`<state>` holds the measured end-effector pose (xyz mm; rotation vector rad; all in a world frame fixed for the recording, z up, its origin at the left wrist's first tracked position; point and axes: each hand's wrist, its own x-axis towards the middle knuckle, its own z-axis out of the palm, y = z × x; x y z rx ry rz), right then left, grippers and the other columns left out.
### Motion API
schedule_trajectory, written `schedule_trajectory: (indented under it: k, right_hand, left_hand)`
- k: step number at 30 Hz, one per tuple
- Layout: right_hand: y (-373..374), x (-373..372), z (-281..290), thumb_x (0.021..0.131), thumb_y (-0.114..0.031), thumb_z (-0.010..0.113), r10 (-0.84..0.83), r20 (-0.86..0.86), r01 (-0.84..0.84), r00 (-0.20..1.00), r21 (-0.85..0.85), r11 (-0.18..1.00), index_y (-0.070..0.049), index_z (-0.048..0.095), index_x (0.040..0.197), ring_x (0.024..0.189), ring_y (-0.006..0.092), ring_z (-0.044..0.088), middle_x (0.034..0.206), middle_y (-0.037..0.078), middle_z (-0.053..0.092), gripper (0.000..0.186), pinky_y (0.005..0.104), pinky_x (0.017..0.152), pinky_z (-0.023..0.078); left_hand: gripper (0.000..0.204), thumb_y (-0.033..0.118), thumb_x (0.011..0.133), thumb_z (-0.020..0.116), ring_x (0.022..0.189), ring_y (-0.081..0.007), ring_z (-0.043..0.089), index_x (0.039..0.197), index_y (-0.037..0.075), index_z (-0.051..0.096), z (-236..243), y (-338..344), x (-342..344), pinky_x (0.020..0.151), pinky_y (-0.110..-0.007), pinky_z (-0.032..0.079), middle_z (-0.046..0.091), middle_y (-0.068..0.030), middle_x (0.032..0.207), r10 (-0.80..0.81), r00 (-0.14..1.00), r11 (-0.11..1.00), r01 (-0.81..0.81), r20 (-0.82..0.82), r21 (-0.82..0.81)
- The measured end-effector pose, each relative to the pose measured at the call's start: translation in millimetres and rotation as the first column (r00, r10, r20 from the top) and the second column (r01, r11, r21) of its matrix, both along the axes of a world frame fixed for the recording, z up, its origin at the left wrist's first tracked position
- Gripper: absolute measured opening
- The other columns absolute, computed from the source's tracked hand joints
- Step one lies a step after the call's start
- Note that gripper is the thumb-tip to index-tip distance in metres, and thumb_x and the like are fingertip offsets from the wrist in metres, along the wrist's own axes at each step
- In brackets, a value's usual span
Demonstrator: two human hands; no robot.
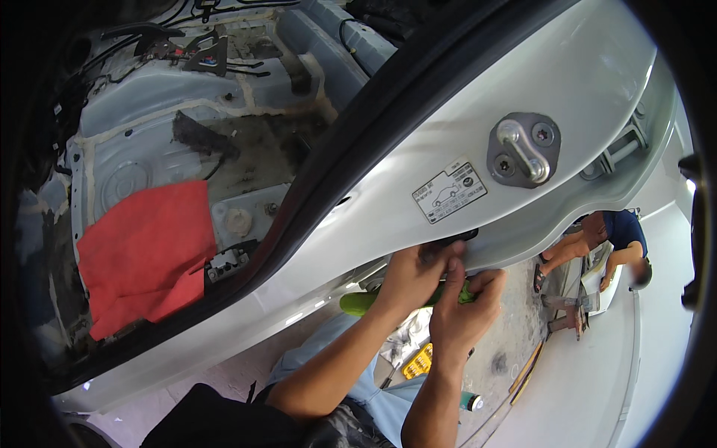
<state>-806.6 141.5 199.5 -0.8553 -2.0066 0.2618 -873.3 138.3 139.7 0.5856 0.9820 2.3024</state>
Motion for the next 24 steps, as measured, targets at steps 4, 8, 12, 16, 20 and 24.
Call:
schedule_trajectory:
  k: [4, 8, 12, 16, 20, 24]
  right_hand:
    - [0.1, 1.6, -1.6, 0.089, -0.009, 0.071, 0.014, -0.020, -0.015, 1.000, -0.049, 0.999, -0.004, 0.038, 0.078, 0.059, 0.0152, 0.031, 0.064, 0.004, 0.031, 0.035, 0.0299, 0.053, 0.032]
    - [8.2, 6.7, -5.9, 0.091, -0.010, 0.070, 0.141, -0.119, -0.152, 0.983, -0.085, 0.985, -0.006, 0.038, 0.076, 0.056, 0.0122, 0.035, 0.062, 0.002, 0.038, 0.035, 0.0279, 0.052, 0.033]
    - [16.6, 22.5, -10.9, 0.096, -0.011, 0.064, 0.306, -0.415, -0.426, 0.857, -0.235, 0.874, -0.007, 0.039, 0.077, 0.063, 0.0073, 0.031, 0.066, -0.003, 0.037, 0.031, 0.0226, 0.058, 0.031]
    - [14.5, 41.0, -13.2, 0.094, -0.008, 0.062, 0.447, -0.493, -0.541, 0.747, -0.057, 0.839, -0.007, 0.036, 0.075, 0.057, 0.0067, 0.032, 0.061, -0.003, 0.036, 0.033, 0.0243, 0.052, 0.026]
    - [12.9, 47.7, -5.7, 0.088, -0.003, 0.064, 0.629, -0.375, -0.631, 0.681, 0.135, 0.764, -0.005, 0.040, 0.072, 0.046, 0.0082, 0.029, 0.052, -0.001, 0.035, 0.029, 0.0256, 0.045, 0.022]
    - [18.7, 52.1, 18.2, 0.076, 0.000, 0.068, 0.689, -0.058, -0.656, 0.723, 0.258, 0.710, -0.008, 0.043, 0.067, 0.040, 0.0129, 0.030, 0.048, 0.001, 0.036, 0.028, 0.0283, 0.042, 0.023]
  left_hand:
    - [0.034, 0.000, 0.094, 0.054, 0.117, -0.0278, 0.058, 0.128, -0.003, 0.053, 7.5, -60.2, 5.0, 0.096, -0.036, 0.049, 0.059, -0.0169, 0.123, 0.121, 0.884, 0.945, -0.242, -0.452, -0.221]
    - [0.039, -0.002, 0.091, 0.051, 0.120, -0.0352, 0.056, 0.130, -0.006, 0.051, 20.8, -74.2, -11.1, 0.101, -0.039, 0.048, 0.053, -0.0225, 0.130, 0.161, 0.382, 0.921, -0.389, -0.910, 0.000]
    - [0.044, 0.015, 0.086, 0.054, 0.114, -0.0325, 0.058, 0.122, -0.010, 0.056, 43.3, -49.5, -24.8, 0.101, -0.034, 0.047, 0.054, -0.0218, 0.126, -0.090, -0.149, 0.814, -0.580, -0.985, 0.013]
    - [0.045, 0.017, 0.084, 0.055, 0.109, -0.0248, 0.059, 0.121, -0.006, 0.059, 58.9, -38.7, -27.7, 0.097, -0.030, 0.047, 0.058, -0.0164, 0.122, -0.269, -0.364, 0.671, -0.735, -0.892, 0.098]
    - [0.051, 0.018, 0.084, 0.056, 0.110, -0.0215, 0.058, 0.130, -0.004, 0.055, 58.1, -41.9, -25.7, 0.089, -0.028, 0.051, 0.059, -0.0142, 0.121, -0.391, -0.302, 0.698, -0.713, -0.869, -0.066]
    - [0.057, 0.018, 0.085, 0.055, 0.109, -0.0193, 0.056, 0.139, 0.001, 0.050, 51.0, -38.8, -18.0, 0.076, -0.025, 0.054, 0.059, -0.0083, 0.108, -0.351, -0.120, 0.660, -0.735, -0.929, -0.154]
